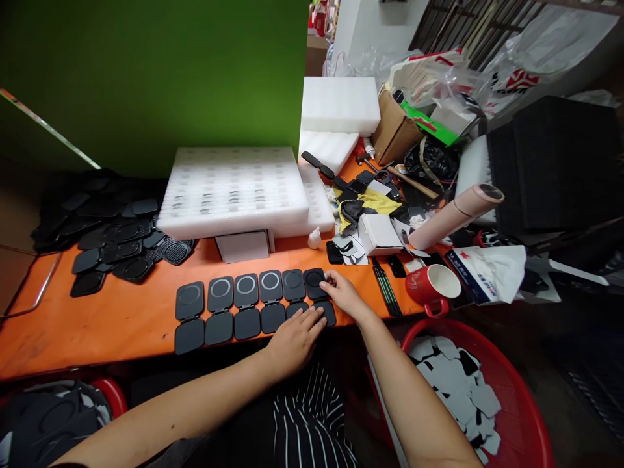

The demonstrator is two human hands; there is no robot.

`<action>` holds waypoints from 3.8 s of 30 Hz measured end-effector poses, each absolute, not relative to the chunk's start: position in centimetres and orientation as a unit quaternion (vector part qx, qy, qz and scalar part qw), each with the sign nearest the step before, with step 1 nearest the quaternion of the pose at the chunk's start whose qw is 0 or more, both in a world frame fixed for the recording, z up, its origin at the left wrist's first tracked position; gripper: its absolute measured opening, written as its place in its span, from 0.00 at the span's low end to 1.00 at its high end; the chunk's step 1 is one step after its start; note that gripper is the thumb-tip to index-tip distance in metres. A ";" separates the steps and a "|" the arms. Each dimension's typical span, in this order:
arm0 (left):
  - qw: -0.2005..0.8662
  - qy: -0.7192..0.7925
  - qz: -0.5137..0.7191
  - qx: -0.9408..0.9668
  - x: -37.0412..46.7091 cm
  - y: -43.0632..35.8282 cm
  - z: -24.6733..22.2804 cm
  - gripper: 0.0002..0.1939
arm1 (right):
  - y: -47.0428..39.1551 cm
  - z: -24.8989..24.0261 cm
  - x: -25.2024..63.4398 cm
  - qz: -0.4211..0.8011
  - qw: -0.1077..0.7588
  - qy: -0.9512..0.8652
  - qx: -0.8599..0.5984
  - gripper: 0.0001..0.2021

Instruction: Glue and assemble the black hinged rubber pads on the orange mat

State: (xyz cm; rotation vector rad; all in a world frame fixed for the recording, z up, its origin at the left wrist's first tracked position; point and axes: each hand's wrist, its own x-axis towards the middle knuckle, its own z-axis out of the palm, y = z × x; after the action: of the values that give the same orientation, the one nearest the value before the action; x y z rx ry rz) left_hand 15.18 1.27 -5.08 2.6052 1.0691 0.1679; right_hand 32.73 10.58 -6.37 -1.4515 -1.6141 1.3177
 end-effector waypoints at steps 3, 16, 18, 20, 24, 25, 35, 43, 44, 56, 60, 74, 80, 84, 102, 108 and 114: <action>0.159 0.375 0.060 0.911 15.2 1.3 -5.1 0.23 | 10.5 -6.5 32.7 0.486 0.296 -0.606 -0.555 0.10; 0.160 0.372 0.056 0.913 15.2 1.4 -4.8 0.23 | 10.2 -6.4 32.3 0.437 0.263 -0.622 -0.594 0.10; 0.159 0.371 0.056 0.913 15.2 1.4 -4.9 0.23 | 10.2 -6.3 32.2 0.425 0.258 -0.626 -0.600 0.09; 0.158 0.371 0.055 0.914 15.2 1.4 -4.9 0.23 | 10.1 -6.2 32.1 0.415 0.251 -0.632 -0.605 0.09; 0.159 0.371 0.049 0.914 15.2 1.4 -5.0 0.23 | 10.0 -5.6 31.8 0.393 0.229 -0.644 -0.615 0.08; 0.160 0.371 0.048 0.914 15.2 1.4 -4.9 0.23 | 10.0 -5.4 31.7 0.384 0.221 -0.648 -0.620 0.08; 0.151 0.370 0.047 0.916 15.3 1.5 -4.5 0.23 | 9.6 -4.0 30.5 0.222 0.104 -0.733 -0.635 0.05; 0.158 0.363 0.027 0.918 15.5 1.9 -4.3 0.23 | 11.1 -3.3 28.6 0.084 -0.035 -0.667 -0.740 0.19; 0.166 0.364 0.033 0.916 15.5 1.9 -4.3 0.23 | 11.6 -3.2 28.4 0.090 -0.049 -0.653 -0.750 0.18; 0.134 0.664 0.229 0.699 0.4 -3.1 -3.8 0.18 | 6.8 -2.6 28.2 0.163 -0.016 -0.662 -0.731 0.34; 0.117 0.806 0.154 0.560 -4.0 -3.0 -3.9 0.28 | 7.2 -2.7 27.7 0.206 0.017 -0.650 -0.731 0.31; 0.289 0.807 0.155 0.492 -5.5 1.3 -2.5 0.46 | 8.2 -4.7 30.3 0.341 0.186 -0.554 -0.736 0.14; 0.405 0.786 0.316 0.345 -7.7 1.3 -3.2 0.14 | 8.5 -4.5 31.8 0.479 0.306 -0.453 -0.687 0.15; 0.465 0.753 0.377 0.273 -8.4 0.5 -3.3 0.12 | 8.1 -3.1 32.5 0.466 0.359 -0.452 -0.671 0.23; 0.706 0.443 0.553 -0.009 -1.8 0.9 0.7 0.15 | -1.6 -0.1 14.9 0.683 0.287 -0.548 -0.388 0.25; 0.754 0.396 0.524 -0.001 -1.7 0.6 0.9 0.23 | -1.7 -1.8 13.6 0.714 0.312 -0.478 -0.405 0.31; 0.738 0.409 0.536 -0.024 -1.4 0.7 0.5 0.19 | -1.4 -2.5 13.3 0.726 0.310 -0.473 -0.391 0.32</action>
State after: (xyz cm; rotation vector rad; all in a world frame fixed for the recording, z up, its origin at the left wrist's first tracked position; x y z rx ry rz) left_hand -1.40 0.66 0.52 -0.0523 0.8969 1.1768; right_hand 13.32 -1.44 -2.47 -1.0325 -1.2481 1.9188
